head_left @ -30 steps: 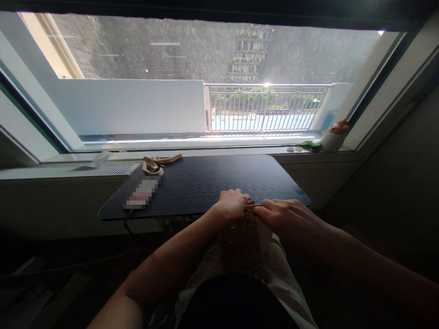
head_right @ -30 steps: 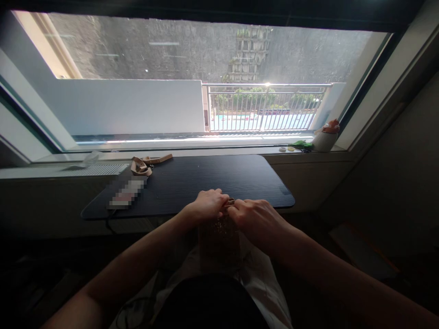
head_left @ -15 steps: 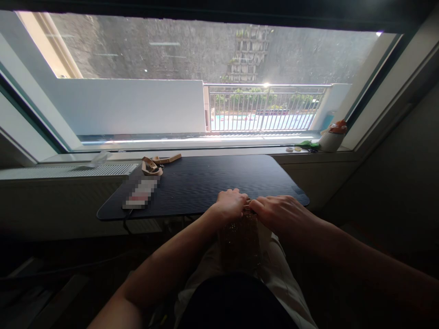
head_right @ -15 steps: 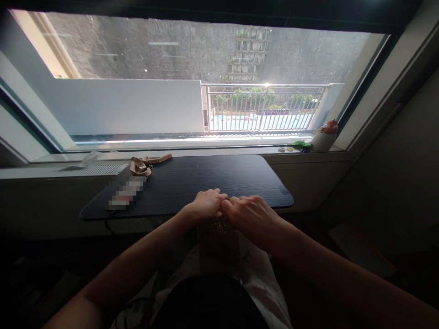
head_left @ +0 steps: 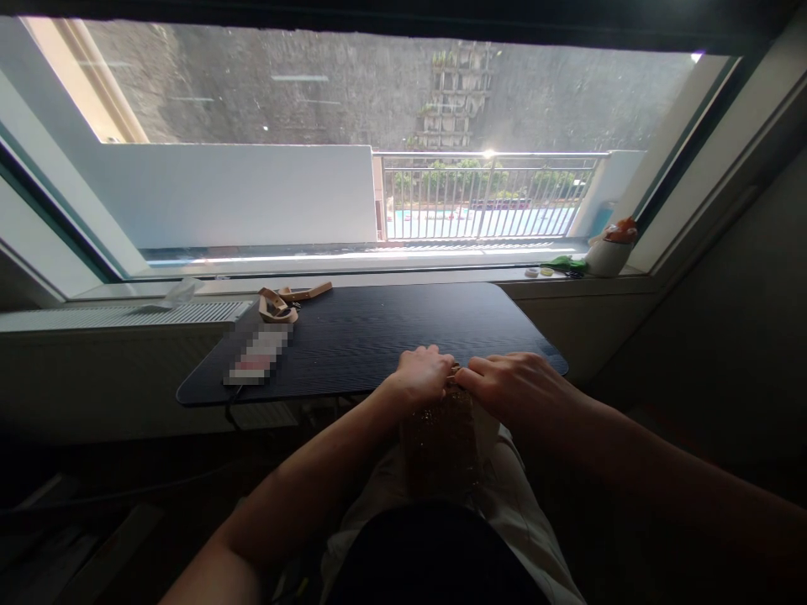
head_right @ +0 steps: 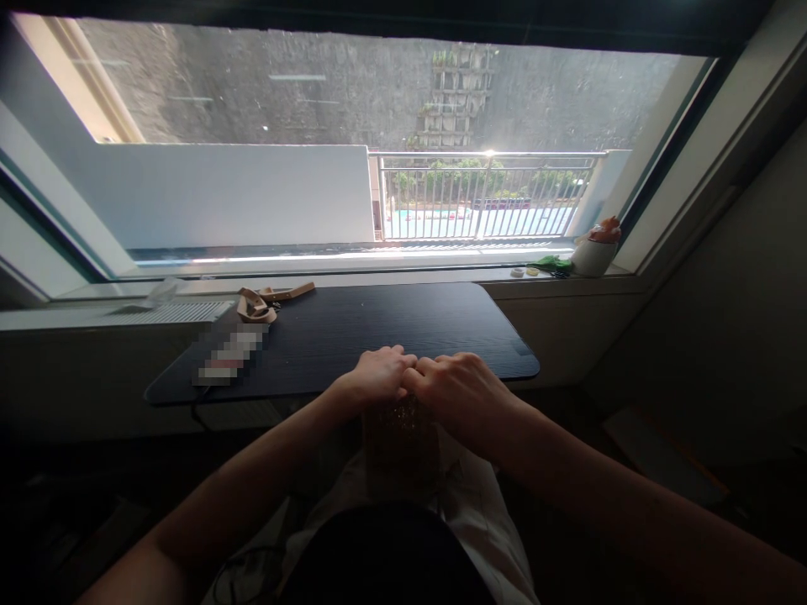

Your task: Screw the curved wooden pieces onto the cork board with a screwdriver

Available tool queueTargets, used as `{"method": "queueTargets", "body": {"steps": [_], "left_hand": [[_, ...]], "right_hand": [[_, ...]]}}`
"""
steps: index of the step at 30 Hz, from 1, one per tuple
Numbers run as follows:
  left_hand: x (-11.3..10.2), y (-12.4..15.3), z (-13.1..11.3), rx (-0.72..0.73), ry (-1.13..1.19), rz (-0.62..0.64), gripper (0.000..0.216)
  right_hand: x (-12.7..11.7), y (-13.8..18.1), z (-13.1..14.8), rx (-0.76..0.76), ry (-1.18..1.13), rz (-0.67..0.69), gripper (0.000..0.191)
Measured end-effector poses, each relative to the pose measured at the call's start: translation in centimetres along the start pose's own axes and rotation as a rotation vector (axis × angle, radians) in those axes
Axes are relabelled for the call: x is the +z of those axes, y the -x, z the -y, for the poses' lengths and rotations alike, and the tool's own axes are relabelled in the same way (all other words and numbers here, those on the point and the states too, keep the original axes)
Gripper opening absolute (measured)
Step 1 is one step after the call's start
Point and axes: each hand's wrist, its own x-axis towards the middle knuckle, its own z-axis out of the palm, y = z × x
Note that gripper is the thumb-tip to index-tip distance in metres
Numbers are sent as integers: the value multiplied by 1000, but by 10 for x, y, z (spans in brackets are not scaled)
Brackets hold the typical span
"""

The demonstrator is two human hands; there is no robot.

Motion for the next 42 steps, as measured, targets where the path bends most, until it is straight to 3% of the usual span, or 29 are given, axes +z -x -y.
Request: {"method": "queueTargets", "body": {"steps": [7,14,21,30,35,38,42], "left_hand": [[0,0,0,1,2,22,35],[1,0,0,-17,-1,30,36],[-1,2,0,-3,14,21,35],[-1,2,-2,-11,19,24,36],[-4,5,3,4,37,34,31],[-2,17,11,45,162,17,43],[13,45,26,38,411,-178,71]], "right_hand": [[13,1,-3,50,-6,-25,9],[2,0,-3,1,7,-5,10],[12,0,-5,42,-35,-12,13],[-4,-3,-2,4,-75,36,11],[9,0,-4,13,-137,5,14],[19,6,-5,48,-142,-13,13],[27,13,-4,77,-150,-63,10]]}}
